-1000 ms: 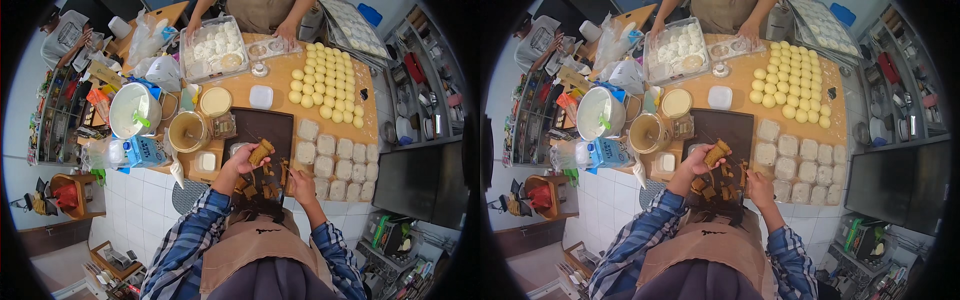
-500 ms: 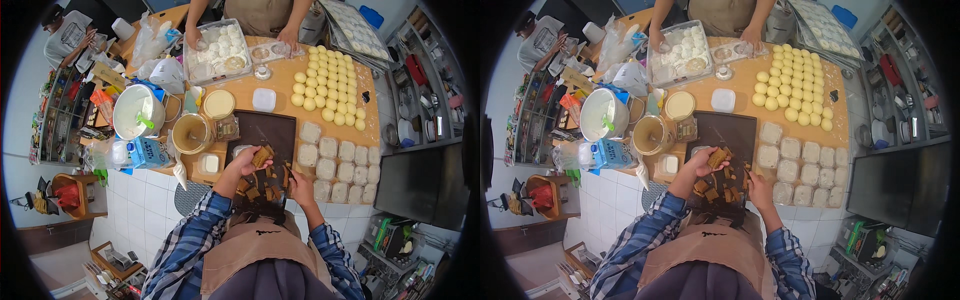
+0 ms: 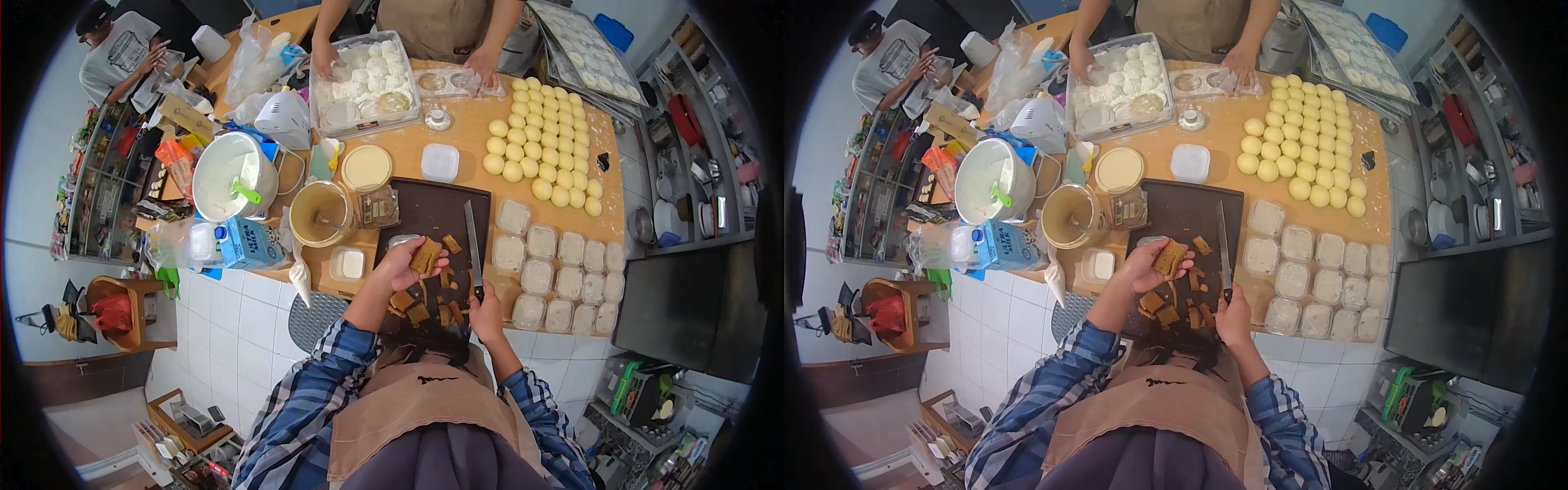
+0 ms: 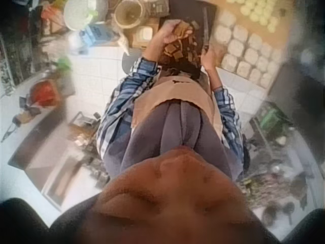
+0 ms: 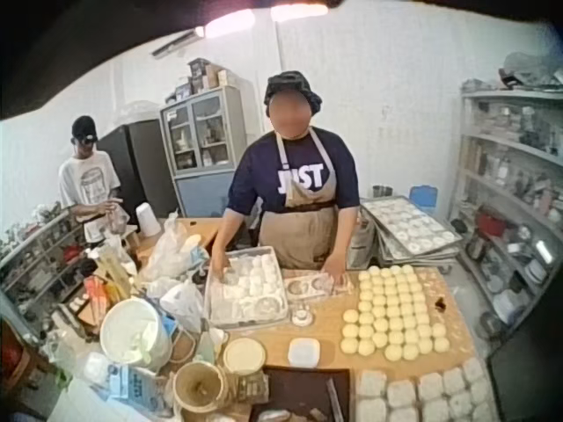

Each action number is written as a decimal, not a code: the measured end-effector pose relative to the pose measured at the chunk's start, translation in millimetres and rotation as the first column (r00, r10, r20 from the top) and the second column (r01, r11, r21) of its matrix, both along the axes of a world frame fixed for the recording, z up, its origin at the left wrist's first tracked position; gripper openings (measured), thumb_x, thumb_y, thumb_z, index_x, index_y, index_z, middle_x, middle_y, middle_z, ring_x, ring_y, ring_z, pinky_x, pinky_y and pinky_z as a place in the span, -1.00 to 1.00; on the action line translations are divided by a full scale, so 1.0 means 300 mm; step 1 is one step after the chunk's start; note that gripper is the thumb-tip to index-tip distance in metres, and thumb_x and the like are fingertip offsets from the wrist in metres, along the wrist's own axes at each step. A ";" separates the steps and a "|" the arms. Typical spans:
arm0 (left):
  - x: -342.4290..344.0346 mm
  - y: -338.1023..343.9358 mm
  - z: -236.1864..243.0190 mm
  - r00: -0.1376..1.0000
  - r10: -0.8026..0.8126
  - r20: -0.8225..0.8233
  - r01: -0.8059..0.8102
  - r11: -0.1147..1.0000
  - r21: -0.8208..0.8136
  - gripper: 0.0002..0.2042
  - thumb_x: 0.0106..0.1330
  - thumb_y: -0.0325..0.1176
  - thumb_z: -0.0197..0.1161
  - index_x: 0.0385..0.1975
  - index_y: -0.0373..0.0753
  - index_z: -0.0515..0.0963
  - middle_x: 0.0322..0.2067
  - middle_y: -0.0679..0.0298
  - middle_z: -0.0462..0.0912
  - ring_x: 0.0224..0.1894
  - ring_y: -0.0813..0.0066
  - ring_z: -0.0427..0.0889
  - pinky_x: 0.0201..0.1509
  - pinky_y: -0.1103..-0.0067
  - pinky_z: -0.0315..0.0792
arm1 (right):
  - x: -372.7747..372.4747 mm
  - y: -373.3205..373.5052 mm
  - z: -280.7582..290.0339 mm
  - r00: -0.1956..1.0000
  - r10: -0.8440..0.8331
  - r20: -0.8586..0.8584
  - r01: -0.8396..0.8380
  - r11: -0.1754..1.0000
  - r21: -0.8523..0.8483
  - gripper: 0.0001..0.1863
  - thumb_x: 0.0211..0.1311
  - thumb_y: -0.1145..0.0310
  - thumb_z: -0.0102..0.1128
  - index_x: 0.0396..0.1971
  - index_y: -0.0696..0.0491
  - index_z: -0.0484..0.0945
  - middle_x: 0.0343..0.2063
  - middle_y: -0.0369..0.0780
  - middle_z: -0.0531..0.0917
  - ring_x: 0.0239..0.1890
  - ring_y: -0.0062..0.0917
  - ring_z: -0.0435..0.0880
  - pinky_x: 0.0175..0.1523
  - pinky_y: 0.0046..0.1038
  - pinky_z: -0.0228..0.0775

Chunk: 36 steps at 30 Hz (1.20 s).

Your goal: The person cuts a brown cake with a knife, places the slices into plastic containers, and pipes cream onto the cake from a piping bag.

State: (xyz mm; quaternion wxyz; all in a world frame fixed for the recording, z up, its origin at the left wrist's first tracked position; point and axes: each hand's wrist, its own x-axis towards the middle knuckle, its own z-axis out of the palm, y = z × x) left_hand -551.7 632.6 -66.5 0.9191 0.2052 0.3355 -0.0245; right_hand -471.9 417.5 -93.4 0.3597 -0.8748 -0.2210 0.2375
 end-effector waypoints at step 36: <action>-0.035 -0.167 0.131 0.861 0.448 0.242 -0.443 0.893 -0.078 -0.42 0.38 0.11 -0.36 0.03 -0.32 0.30 -0.01 0.10 0.43 0.11 0.27 0.38 0.23 0.37 0.24 | -0.052 0.255 0.200 0.814 0.132 -0.566 0.229 0.822 0.522 -0.83 0.07 0.53 0.21 -0.28 0.17 0.54 -0.41 -0.32 0.57 -0.36 -0.70 0.50 -0.24 -0.67 0.35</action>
